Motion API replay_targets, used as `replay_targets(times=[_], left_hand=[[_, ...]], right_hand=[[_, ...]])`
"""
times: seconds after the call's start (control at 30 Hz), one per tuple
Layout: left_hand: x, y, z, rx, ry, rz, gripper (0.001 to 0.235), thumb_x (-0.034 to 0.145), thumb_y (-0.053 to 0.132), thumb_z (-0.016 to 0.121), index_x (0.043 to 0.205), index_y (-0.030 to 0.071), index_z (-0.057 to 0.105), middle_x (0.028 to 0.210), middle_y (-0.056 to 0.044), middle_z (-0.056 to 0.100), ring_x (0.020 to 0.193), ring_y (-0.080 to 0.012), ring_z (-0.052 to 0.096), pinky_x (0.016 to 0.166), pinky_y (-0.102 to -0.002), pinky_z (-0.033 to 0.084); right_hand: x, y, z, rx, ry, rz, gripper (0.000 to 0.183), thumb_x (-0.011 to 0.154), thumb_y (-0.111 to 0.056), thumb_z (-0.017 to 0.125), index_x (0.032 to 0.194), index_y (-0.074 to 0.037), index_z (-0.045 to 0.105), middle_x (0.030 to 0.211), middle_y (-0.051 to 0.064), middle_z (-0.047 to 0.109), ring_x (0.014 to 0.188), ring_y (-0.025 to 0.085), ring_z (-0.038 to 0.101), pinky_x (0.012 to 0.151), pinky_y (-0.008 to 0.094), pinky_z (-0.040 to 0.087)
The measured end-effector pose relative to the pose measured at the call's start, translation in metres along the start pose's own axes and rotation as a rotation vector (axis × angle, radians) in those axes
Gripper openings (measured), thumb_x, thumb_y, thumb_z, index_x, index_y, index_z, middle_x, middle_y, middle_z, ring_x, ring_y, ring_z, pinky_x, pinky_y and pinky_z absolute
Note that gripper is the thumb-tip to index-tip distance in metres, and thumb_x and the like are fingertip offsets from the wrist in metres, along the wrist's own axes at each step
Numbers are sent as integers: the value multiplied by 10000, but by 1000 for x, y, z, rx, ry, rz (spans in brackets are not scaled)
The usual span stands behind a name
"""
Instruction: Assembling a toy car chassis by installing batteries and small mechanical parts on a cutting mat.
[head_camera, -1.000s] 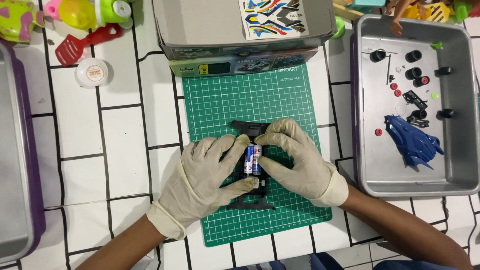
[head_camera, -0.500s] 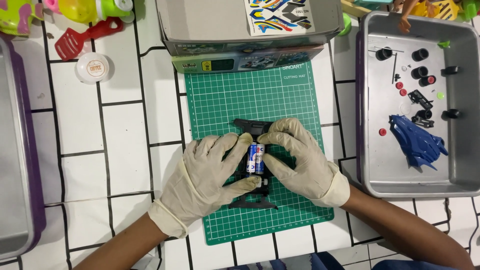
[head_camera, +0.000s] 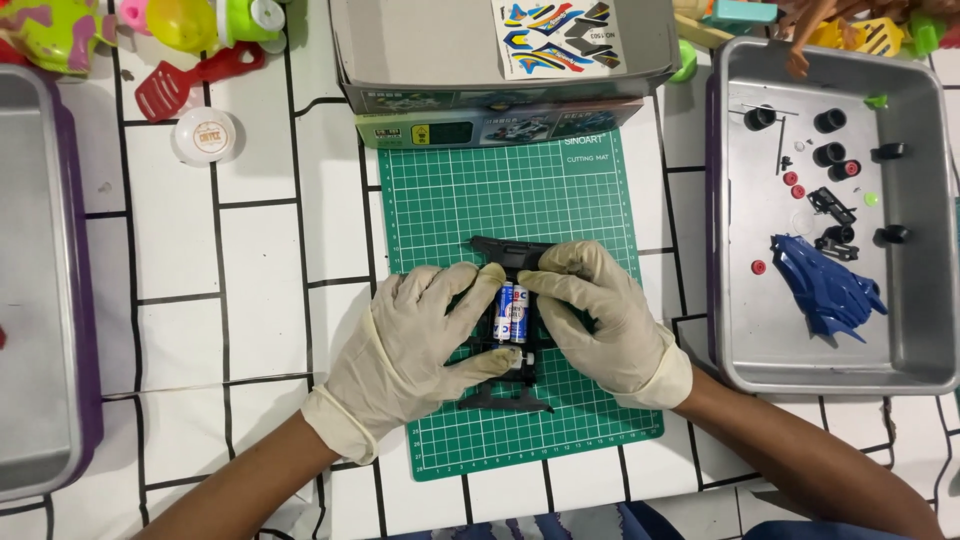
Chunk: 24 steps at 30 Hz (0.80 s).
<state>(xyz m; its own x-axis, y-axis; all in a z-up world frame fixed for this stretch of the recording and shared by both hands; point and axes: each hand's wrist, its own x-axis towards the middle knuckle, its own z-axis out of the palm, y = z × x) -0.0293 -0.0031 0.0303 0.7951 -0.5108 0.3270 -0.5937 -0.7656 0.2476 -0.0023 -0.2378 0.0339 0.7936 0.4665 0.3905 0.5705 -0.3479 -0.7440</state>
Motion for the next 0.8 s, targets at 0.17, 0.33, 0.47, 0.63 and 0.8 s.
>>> replay_targets(times=[0.17, 0.33, 0.47, 0.63, 0.8], left_hand=[[0, 3, -1, 23, 10, 12, 760, 988, 699, 328, 1405, 108, 564, 1211, -76, 629, 877, -257, 576, 673, -393, 458], [-9, -7, 20, -52, 127, 85, 600, 981, 509, 477, 1476, 172, 514, 1210, -68, 514, 972, -285, 520, 682, -395, 419], [-7, 4, 18, -92, 229, 11, 466, 975, 333, 543, 1391, 129, 587, 1121, -89, 534, 915, -299, 516, 701, -403, 392], [-6, 16, 13, -252, 343, -93, 483, 1059, 258, 540, 1504, 78, 489, 1176, -203, 545, 1005, -369, 510, 765, -437, 404], [-9, 7, 17, -156, 235, -35, 440, 952, 395, 610, 1314, 148, 639, 1100, -149, 558, 879, -326, 482, 713, -444, 380]], right_hand=[[-3, -2, 0, -52, 26, -92, 306, 944, 70, 663, 1214, -75, 658, 1080, 94, 560, 995, 254, 602, 850, 331, 560], [2, -16, 8, -10, 211, -51, 220, 812, 70, 755, 1001, -38, 788, 933, 110, 710, 795, 267, 716, 689, 347, 591], [0, -27, 13, -35, 178, -14, 261, 782, -1, 833, 1024, -49, 747, 909, 105, 750, 754, 284, 726, 638, 384, 597], [-4, -31, 20, -112, 215, -1, 291, 778, -13, 842, 1038, -36, 711, 900, 121, 759, 769, 316, 725, 624, 394, 596], [-8, -18, 26, 199, 248, 135, 191, 819, -16, 812, 992, -38, 735, 943, 116, 771, 850, 233, 704, 747, 350, 568]])
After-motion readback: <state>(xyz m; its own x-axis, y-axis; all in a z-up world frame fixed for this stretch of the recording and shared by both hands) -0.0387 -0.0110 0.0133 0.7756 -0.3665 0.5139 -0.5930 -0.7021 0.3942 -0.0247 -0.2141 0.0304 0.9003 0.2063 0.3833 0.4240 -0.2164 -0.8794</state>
